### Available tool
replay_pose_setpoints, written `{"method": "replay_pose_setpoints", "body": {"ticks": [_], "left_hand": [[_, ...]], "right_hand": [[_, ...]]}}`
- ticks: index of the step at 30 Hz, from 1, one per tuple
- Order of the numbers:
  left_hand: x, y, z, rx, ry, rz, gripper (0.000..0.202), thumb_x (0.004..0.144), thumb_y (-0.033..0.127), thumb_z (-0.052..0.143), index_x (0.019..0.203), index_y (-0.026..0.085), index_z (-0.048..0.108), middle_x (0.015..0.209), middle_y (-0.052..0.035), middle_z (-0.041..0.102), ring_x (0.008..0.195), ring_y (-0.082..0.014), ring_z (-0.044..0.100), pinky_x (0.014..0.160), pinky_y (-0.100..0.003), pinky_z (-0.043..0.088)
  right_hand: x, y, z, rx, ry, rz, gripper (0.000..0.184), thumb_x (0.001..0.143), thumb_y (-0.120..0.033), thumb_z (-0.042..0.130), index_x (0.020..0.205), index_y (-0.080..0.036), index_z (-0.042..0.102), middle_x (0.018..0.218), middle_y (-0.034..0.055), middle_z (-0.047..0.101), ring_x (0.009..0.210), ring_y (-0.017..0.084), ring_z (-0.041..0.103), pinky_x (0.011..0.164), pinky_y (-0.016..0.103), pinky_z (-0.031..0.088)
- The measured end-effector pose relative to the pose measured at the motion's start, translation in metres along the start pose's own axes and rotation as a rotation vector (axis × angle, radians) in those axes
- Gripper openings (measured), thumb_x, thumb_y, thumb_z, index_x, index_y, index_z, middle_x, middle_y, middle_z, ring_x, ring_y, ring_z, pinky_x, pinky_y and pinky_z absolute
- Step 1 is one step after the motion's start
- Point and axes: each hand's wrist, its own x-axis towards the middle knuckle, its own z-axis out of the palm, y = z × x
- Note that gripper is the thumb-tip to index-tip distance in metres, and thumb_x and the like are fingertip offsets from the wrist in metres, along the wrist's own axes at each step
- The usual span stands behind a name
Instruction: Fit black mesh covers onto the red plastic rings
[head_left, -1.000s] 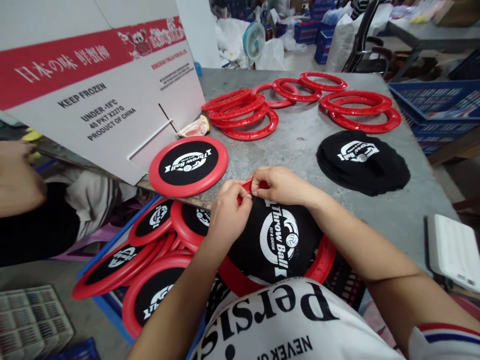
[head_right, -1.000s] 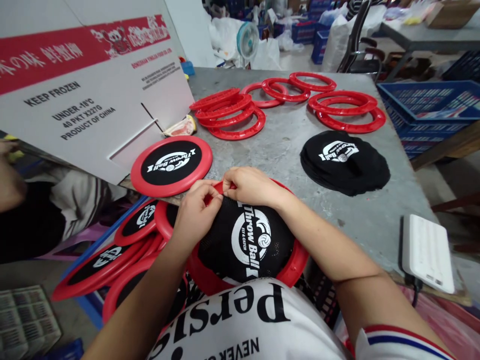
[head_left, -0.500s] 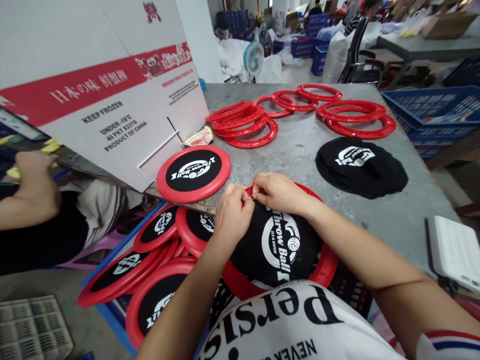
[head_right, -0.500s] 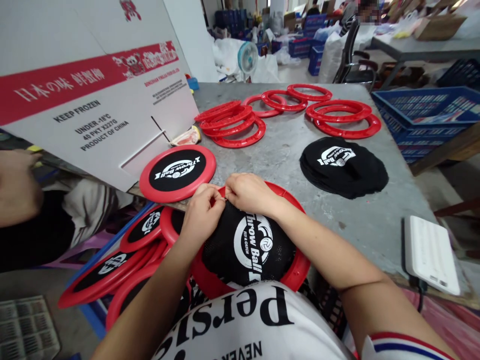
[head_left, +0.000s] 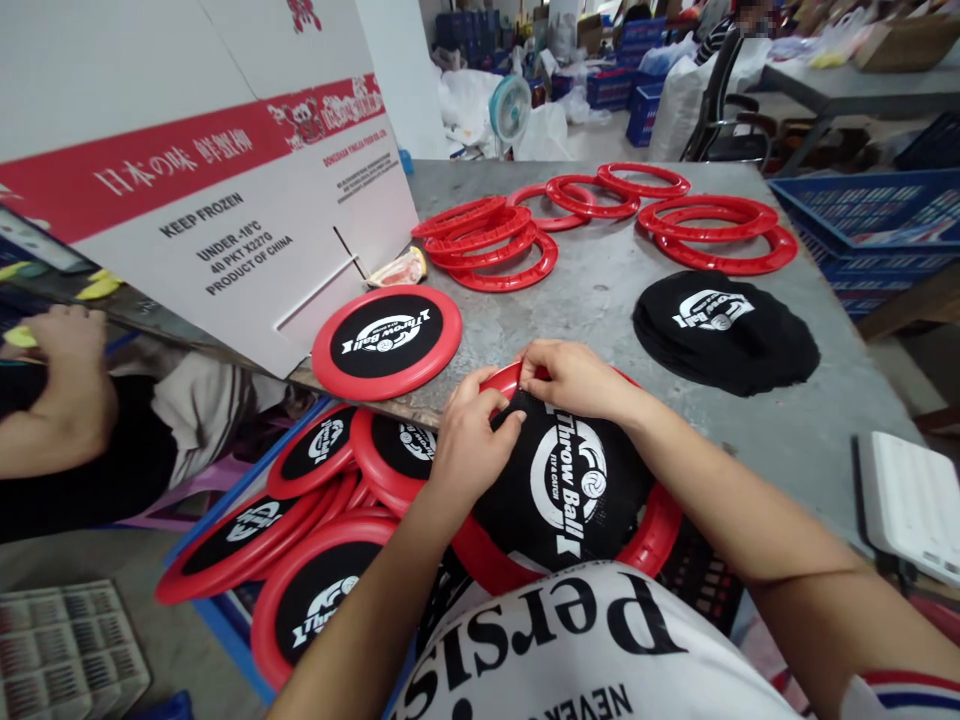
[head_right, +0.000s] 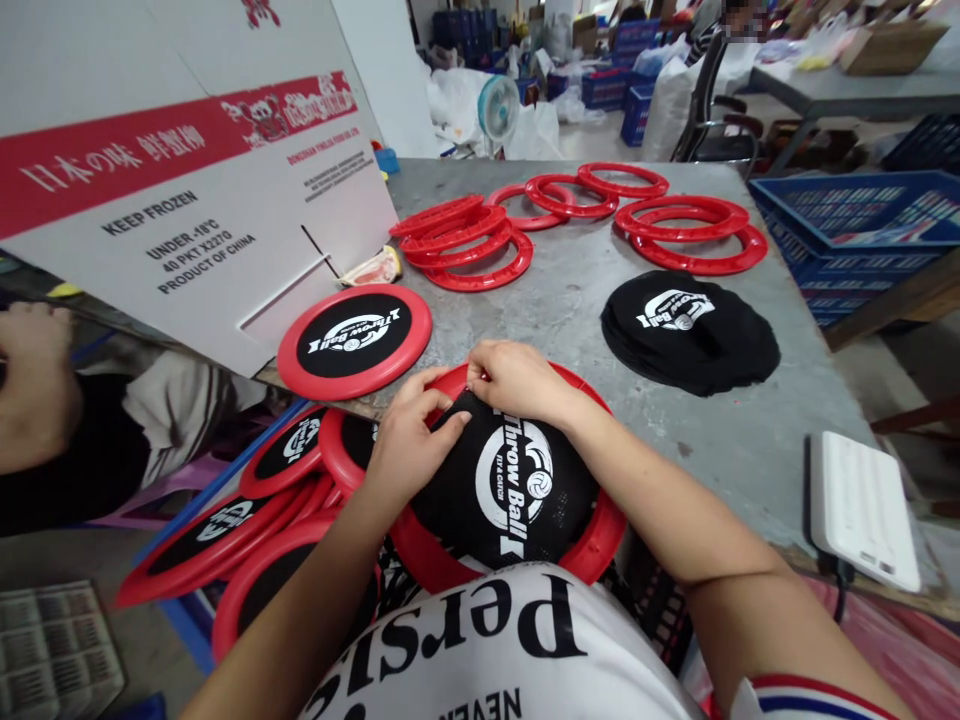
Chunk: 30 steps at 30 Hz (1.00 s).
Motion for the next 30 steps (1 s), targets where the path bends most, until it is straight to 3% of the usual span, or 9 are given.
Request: {"method": "replay_pose_setpoints", "body": {"ticks": [5, 13, 20, 25, 30], "left_hand": [[-0.001, 0.002, -0.001, -0.017, 0.072, -0.036, 0.016, 0.085, 0.017, 0.063, 0.071, 0.020, 0.055, 0.133, -0.0124, 0.061, 0.127, -0.0268, 0.058, 0.111, -0.048, 0.045], [0.005, -0.001, -0.009, -0.103, 0.017, -0.179, 0.017, 0.083, 0.015, 0.057, 0.067, 0.020, 0.058, 0.118, -0.0082, 0.062, 0.115, -0.0226, 0.061, 0.106, -0.042, 0.047], [0.006, 0.002, -0.013, -0.173, -0.017, -0.177, 0.018, 0.079, 0.011, 0.056, 0.064, 0.020, 0.054, 0.111, -0.0048, 0.062, 0.107, -0.0201, 0.062, 0.099, -0.037, 0.048], [0.006, 0.003, -0.015, -0.233, -0.052, -0.173, 0.016, 0.079, 0.012, 0.056, 0.066, 0.020, 0.055, 0.112, -0.0046, 0.060, 0.108, -0.0195, 0.062, 0.100, -0.036, 0.048], [0.008, 0.001, -0.016, -0.233, -0.074, -0.181, 0.016, 0.080, 0.012, 0.057, 0.066, 0.019, 0.057, 0.114, -0.0052, 0.060, 0.112, -0.0208, 0.060, 0.100, -0.037, 0.049]], "right_hand": [[-0.001, 0.001, -0.001, 0.026, 0.000, 0.006, 0.010, 0.085, -0.015, 0.058, 0.077, -0.019, 0.059, 0.104, 0.0069, 0.071, 0.096, 0.020, 0.065, 0.087, 0.030, 0.044], [-0.002, 0.004, 0.000, 0.049, -0.014, 0.002, 0.008, 0.087, -0.016, 0.059, 0.090, -0.019, 0.065, 0.101, 0.0050, 0.071, 0.093, 0.019, 0.064, 0.085, 0.030, 0.043], [0.003, -0.010, -0.011, -0.035, -0.070, -0.191, 0.008, 0.085, -0.014, 0.060, 0.087, -0.019, 0.067, 0.111, 0.0085, 0.069, 0.108, 0.024, 0.061, 0.094, 0.034, 0.042], [0.006, -0.019, -0.010, -0.067, -0.169, -0.178, 0.008, 0.085, -0.015, 0.060, 0.081, -0.020, 0.066, 0.109, 0.0050, 0.071, 0.095, 0.020, 0.064, 0.078, 0.030, 0.041], [0.006, -0.018, -0.006, -0.050, -0.164, -0.124, 0.011, 0.087, -0.015, 0.058, 0.080, -0.019, 0.065, 0.107, 0.0038, 0.071, 0.093, 0.018, 0.064, 0.076, 0.028, 0.039]]}}
